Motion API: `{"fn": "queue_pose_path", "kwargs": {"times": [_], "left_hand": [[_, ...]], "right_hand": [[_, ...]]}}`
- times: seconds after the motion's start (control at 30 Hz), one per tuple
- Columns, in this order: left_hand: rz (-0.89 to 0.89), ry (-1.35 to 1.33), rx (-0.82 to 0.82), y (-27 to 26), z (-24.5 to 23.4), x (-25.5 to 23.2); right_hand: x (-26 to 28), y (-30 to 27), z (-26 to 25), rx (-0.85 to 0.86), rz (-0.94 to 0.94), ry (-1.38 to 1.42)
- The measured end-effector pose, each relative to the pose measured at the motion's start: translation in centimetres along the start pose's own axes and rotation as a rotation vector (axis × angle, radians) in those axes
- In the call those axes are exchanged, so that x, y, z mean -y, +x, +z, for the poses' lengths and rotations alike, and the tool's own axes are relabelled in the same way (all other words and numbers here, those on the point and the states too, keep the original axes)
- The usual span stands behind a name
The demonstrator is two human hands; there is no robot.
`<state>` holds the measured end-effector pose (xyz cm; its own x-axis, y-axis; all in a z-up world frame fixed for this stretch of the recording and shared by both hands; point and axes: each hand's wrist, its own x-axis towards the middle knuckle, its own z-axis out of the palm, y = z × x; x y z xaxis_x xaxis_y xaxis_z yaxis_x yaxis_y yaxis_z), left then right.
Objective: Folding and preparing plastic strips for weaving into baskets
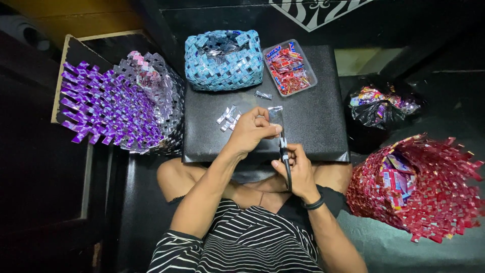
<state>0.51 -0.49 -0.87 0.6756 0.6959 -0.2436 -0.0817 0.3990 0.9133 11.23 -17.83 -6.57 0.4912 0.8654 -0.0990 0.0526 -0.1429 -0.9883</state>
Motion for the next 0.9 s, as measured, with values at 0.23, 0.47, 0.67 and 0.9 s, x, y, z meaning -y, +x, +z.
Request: {"fn": "queue_pose_path", "kwargs": {"times": [0.23, 0.47, 0.67, 0.9], "left_hand": [[0.001, -0.013, 0.002, 0.0, 0.5, 0.1], [0.003, -0.011, 0.023, 0.5, 0.4, 0.4], [-0.016, -0.007, 0.046, 1.0, 0.5, 1.3], [-0.031, 0.017, 0.064, 2.8, 0.0, 1.8]], "right_hand": [[-0.2, -0.1, -0.1, -0.022, 0.005, -0.017], [-0.5, 0.1, -0.1, -0.030, -0.011, -0.030], [-0.4, 0.8, -0.4, -0.017, -0.004, 0.035], [-0.5, 2.2, -0.4, -0.015, -0.021, 0.031]]}}
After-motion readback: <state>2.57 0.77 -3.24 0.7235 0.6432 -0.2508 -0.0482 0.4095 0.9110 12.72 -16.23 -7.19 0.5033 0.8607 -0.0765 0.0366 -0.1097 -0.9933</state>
